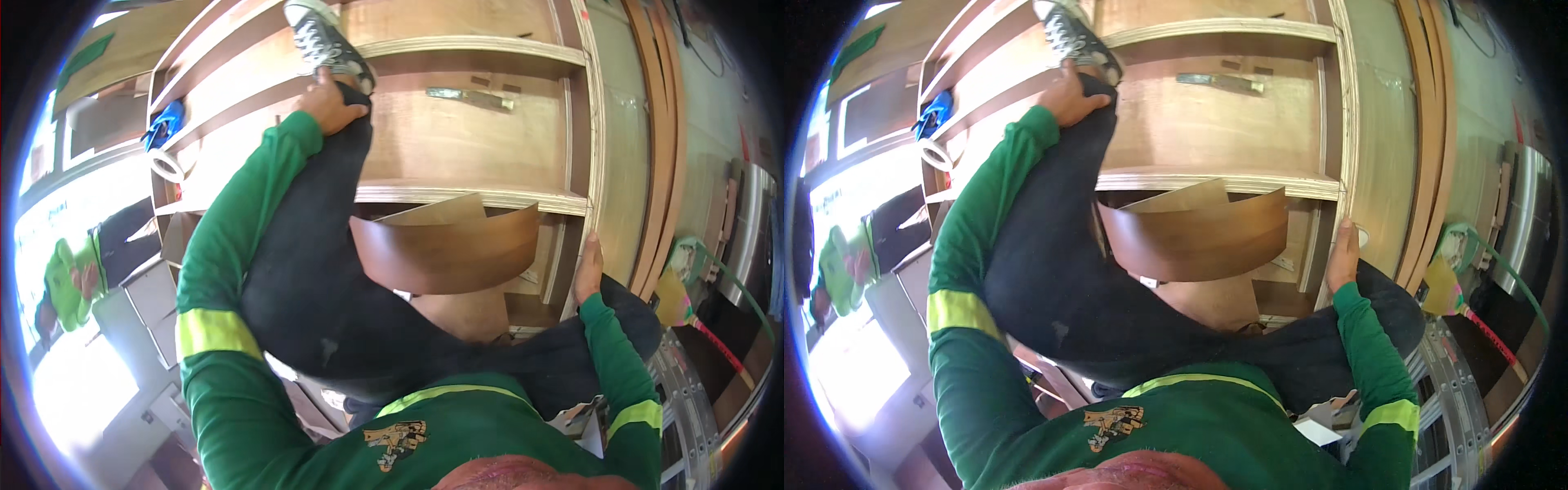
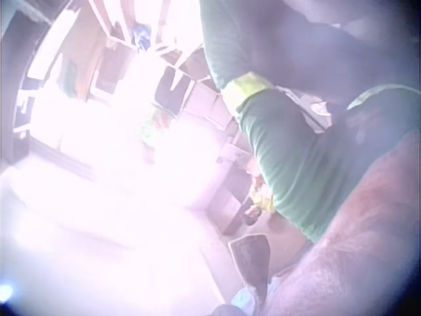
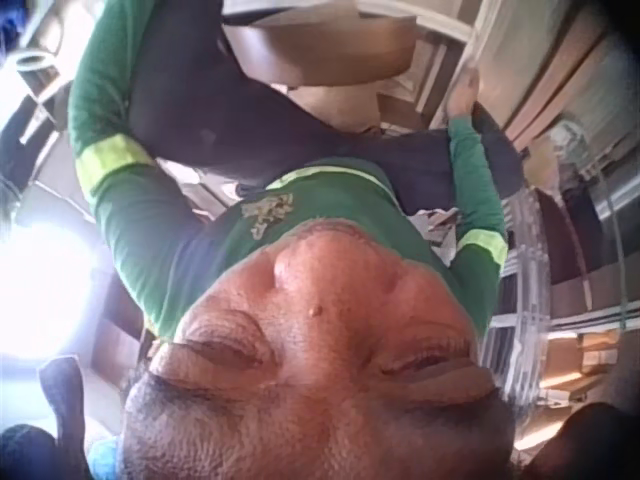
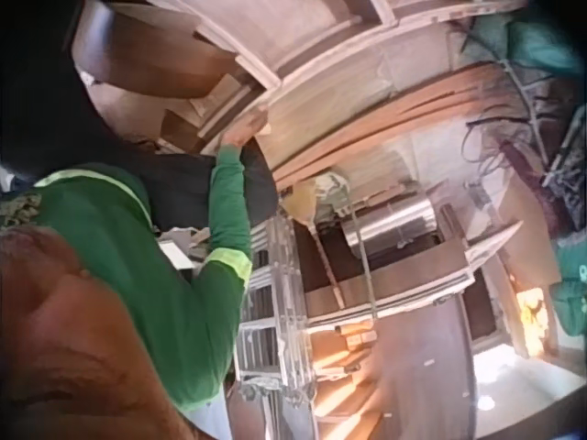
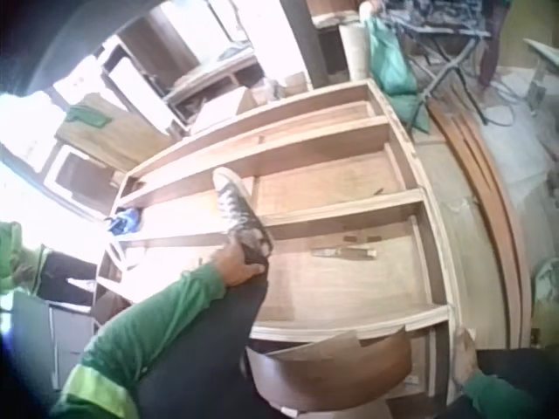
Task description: The person positions curved wooden panels onto a frame and uses a wooden block to press a panel into place before applying adhesive to other pieces.
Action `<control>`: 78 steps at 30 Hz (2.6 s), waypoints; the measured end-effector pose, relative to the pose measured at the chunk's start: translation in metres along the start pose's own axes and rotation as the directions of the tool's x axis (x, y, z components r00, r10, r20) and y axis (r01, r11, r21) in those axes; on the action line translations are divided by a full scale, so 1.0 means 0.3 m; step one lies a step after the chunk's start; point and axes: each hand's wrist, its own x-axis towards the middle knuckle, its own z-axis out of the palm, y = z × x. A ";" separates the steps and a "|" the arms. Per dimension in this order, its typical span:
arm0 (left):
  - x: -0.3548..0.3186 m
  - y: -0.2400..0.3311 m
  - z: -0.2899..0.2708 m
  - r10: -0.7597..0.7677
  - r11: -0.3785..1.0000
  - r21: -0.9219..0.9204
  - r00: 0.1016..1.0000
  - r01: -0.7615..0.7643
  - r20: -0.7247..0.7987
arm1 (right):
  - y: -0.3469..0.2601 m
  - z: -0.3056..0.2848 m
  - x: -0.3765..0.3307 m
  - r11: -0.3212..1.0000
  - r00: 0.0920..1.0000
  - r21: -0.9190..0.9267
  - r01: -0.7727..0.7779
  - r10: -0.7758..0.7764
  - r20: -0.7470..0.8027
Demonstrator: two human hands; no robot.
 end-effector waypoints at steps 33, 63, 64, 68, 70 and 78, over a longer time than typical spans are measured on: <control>0.012 -0.020 -0.011 0.097 0.994 0.063 0.991 -0.092 -0.086 | -0.058 0.011 -0.037 0.979 0.982 -0.089 0.184 -0.187 -0.031; 1.044 0.897 0.013 0.651 0.700 0.470 0.750 -0.538 -0.112 | -0.103 0.010 -0.042 0.987 0.980 -0.021 0.161 -0.163 -0.111; 1.024 0.873 -0.032 0.680 0.714 0.465 0.676 -0.523 -0.284 | -0.101 0.011 -0.042 0.987 0.978 -0.033 0.158 -0.161 -0.130; 0.769 0.756 -0.290 0.647 0.672 0.439 0.184 -0.597 -0.740 | -0.083 0.028 -0.047 0.991 0.984 -0.064 0.119 -0.126 -0.127; 0.556 0.773 -0.459 0.544 0.598 0.375 0.016 -0.708 -0.839 | -0.064 0.039 -0.033 0.992 0.986 -0.064 0.108 -0.116 -0.123; -0.378 0.904 -0.421 0.776 0.318 0.668 -0.220 -0.673 -0.591 | -0.116 0.011 -0.034 0.934 0.858 -0.151 0.323 -0.356 -0.370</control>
